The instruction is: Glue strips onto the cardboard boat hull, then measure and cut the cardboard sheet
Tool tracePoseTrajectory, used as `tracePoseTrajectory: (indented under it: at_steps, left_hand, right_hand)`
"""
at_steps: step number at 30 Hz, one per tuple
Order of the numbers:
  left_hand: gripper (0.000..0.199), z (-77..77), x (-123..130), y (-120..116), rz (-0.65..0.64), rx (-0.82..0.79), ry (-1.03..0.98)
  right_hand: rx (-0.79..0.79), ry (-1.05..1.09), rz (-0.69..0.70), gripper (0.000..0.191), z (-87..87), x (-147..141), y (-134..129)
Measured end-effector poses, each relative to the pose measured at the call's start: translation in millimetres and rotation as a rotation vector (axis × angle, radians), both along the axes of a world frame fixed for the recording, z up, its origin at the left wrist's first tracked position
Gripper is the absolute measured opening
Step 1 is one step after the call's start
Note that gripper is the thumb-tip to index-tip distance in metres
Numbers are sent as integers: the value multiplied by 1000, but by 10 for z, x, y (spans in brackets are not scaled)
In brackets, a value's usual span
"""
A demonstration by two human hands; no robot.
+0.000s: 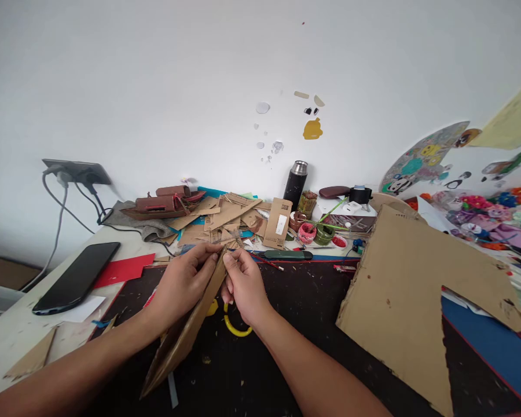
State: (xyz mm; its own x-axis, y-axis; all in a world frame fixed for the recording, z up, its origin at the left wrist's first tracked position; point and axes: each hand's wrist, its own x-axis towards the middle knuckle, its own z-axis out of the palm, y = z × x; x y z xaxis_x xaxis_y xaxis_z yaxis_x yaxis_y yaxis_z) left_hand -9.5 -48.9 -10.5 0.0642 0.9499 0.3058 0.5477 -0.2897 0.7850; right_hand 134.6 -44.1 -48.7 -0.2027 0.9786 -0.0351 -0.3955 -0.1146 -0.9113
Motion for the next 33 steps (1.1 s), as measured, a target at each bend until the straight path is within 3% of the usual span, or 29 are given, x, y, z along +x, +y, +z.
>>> tracePoseTrajectory:
  at_steps: [33]
  left_hand:
    - [37,-35,6,21,-2,-10,-12]
  right_hand:
    - [-4,19,4,56,-19,-5,13]
